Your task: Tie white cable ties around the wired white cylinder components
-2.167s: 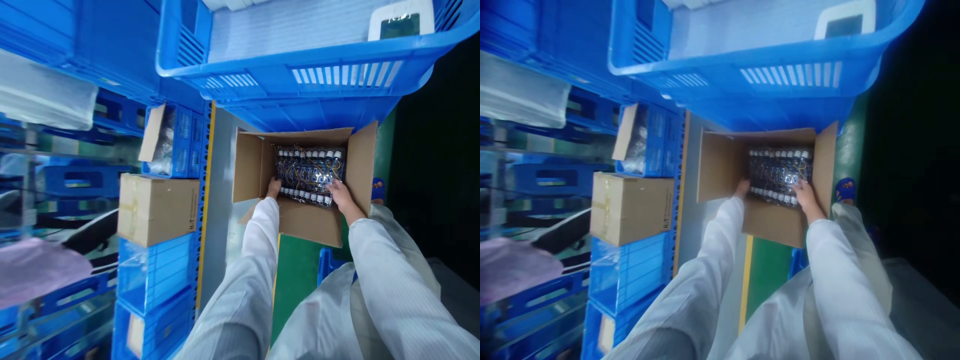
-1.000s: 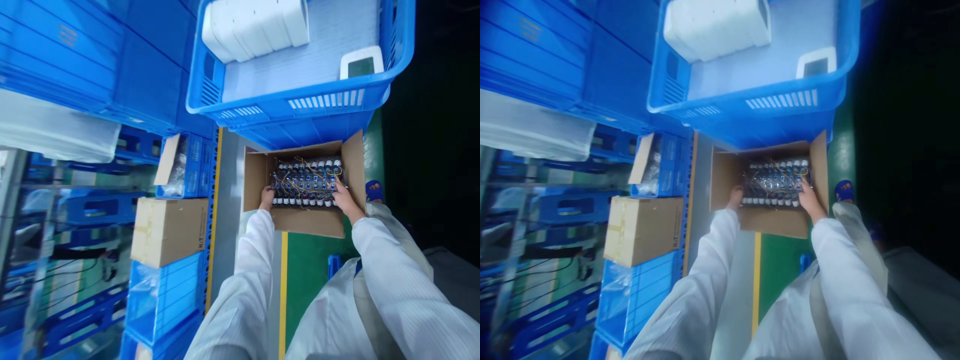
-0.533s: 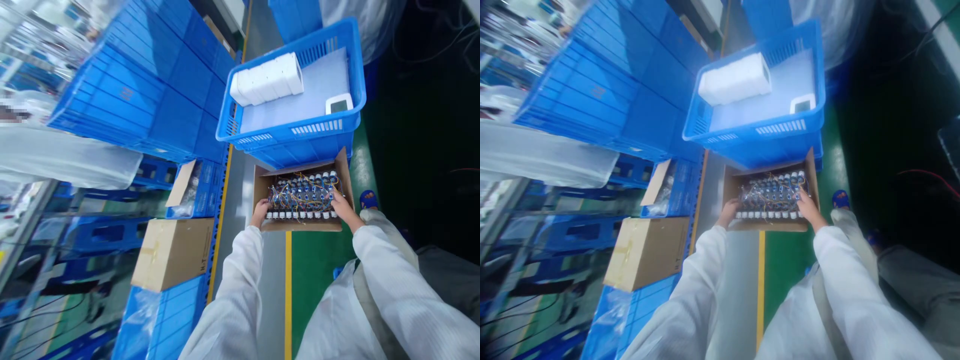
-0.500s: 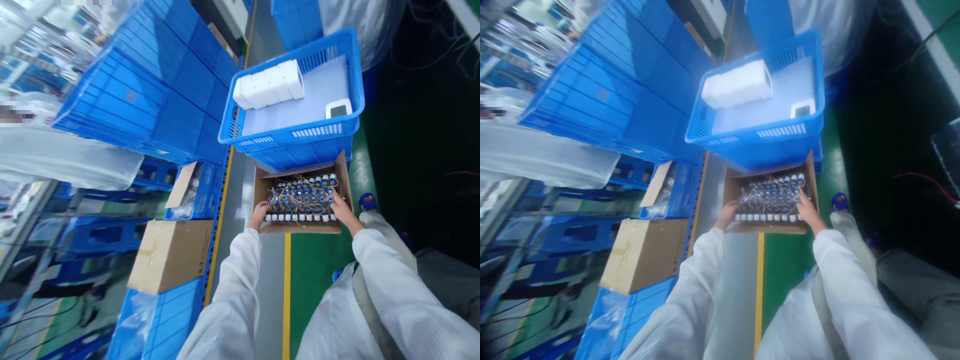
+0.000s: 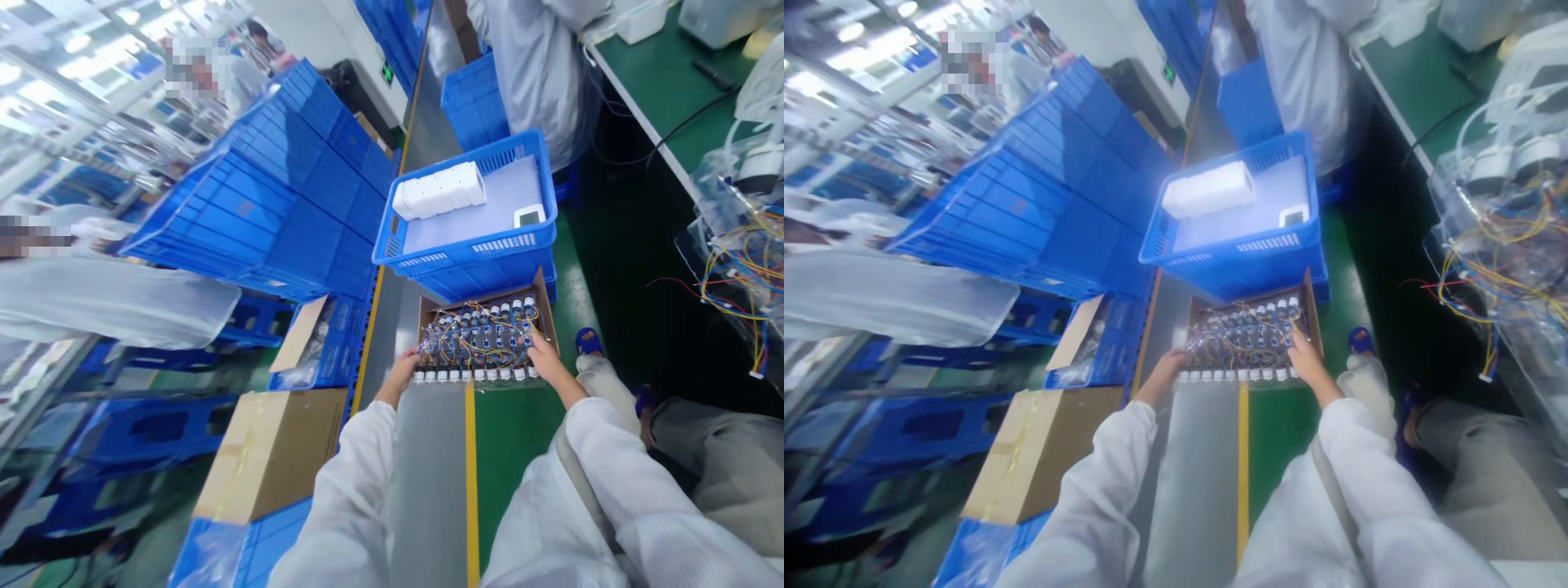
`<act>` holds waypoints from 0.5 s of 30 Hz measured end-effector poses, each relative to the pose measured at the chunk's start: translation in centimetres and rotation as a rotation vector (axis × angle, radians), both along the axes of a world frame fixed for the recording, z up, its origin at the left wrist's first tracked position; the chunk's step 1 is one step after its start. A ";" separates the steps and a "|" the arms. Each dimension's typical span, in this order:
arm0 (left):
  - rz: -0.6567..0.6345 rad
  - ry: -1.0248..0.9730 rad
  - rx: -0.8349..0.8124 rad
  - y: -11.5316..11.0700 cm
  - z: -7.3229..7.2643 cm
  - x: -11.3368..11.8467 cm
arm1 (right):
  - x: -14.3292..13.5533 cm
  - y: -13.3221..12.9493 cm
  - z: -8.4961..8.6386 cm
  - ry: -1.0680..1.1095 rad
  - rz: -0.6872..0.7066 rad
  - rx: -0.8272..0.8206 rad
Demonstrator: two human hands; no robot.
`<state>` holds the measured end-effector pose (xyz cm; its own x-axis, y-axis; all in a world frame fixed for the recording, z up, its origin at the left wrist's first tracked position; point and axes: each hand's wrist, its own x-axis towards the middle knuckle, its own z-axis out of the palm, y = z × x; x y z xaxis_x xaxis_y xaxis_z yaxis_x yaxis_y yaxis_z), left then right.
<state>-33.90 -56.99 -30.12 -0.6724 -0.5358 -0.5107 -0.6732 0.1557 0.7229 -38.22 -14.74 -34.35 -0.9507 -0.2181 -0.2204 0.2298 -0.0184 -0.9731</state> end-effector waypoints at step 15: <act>-0.154 0.060 0.280 4.1 11.0 2.8 | 3.7 3.0 4.8 0.117 0.020 -0.026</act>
<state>-31.15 -52.87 -19.08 -0.7679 -0.2698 -0.5810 -0.6122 0.0422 0.7896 -34.52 -11.70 -29.54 -0.9651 -0.2411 -0.1026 0.1155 -0.0401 -0.9925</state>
